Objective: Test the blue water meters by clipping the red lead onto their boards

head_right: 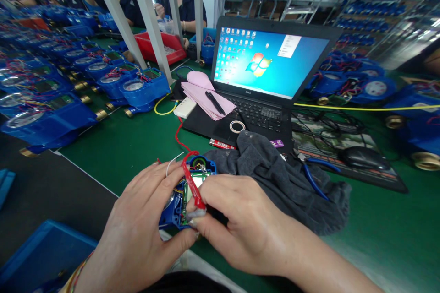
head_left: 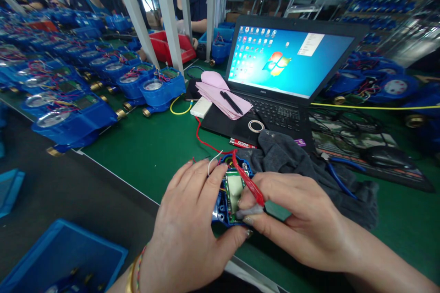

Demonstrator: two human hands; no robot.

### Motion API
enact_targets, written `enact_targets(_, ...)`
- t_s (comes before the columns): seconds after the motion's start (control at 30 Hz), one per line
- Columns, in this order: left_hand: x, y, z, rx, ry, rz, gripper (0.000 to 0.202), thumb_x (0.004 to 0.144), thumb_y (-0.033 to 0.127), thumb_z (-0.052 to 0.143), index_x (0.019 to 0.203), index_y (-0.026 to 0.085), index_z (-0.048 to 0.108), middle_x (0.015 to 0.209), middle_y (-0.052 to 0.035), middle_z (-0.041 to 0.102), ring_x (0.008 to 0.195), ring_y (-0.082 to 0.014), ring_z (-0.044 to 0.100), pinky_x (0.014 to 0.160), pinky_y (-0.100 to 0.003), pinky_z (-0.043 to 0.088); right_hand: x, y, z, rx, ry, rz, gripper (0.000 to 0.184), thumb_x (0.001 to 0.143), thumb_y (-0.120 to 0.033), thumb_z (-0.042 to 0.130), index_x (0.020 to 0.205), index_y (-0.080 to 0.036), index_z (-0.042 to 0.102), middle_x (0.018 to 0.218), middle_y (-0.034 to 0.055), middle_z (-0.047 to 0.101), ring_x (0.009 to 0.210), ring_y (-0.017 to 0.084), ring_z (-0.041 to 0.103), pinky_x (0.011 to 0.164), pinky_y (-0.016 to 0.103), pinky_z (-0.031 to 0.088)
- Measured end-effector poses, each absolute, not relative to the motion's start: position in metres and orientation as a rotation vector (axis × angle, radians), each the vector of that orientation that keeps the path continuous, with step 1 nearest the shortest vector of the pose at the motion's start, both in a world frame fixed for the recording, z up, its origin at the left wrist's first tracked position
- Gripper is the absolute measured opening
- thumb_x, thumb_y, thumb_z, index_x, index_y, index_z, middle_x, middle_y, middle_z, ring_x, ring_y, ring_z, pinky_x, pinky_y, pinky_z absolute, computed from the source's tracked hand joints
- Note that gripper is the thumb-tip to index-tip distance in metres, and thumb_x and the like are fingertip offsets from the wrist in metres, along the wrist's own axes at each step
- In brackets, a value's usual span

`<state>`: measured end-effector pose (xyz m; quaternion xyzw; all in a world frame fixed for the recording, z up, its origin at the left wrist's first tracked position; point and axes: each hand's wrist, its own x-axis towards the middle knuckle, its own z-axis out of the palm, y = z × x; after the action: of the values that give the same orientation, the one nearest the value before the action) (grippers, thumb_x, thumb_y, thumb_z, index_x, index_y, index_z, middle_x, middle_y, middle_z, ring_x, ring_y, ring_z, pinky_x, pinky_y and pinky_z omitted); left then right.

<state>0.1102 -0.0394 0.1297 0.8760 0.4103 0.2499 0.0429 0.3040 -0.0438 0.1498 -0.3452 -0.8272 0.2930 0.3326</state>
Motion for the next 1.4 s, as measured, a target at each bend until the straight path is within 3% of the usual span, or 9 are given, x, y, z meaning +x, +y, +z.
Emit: enact_targets(1.4,0.1113,-0.0376,0.1313,2.692,1.264,0.776,0.063,0.073,0.042,0.062,0.125,0.008,0.048,0.123,-0.0173,0.059,0.114,-0.0329,0.054,0.098,-0.057,0.047,0.3054,-0.0438,0.1507,-0.918,-2.157,0.742,0.009,0.088,-0.008,0.053,0.088,-0.017,0.054,0.074,0.0003,0.060,0.066,0.012,0.056,0.059,0.024,0.040)
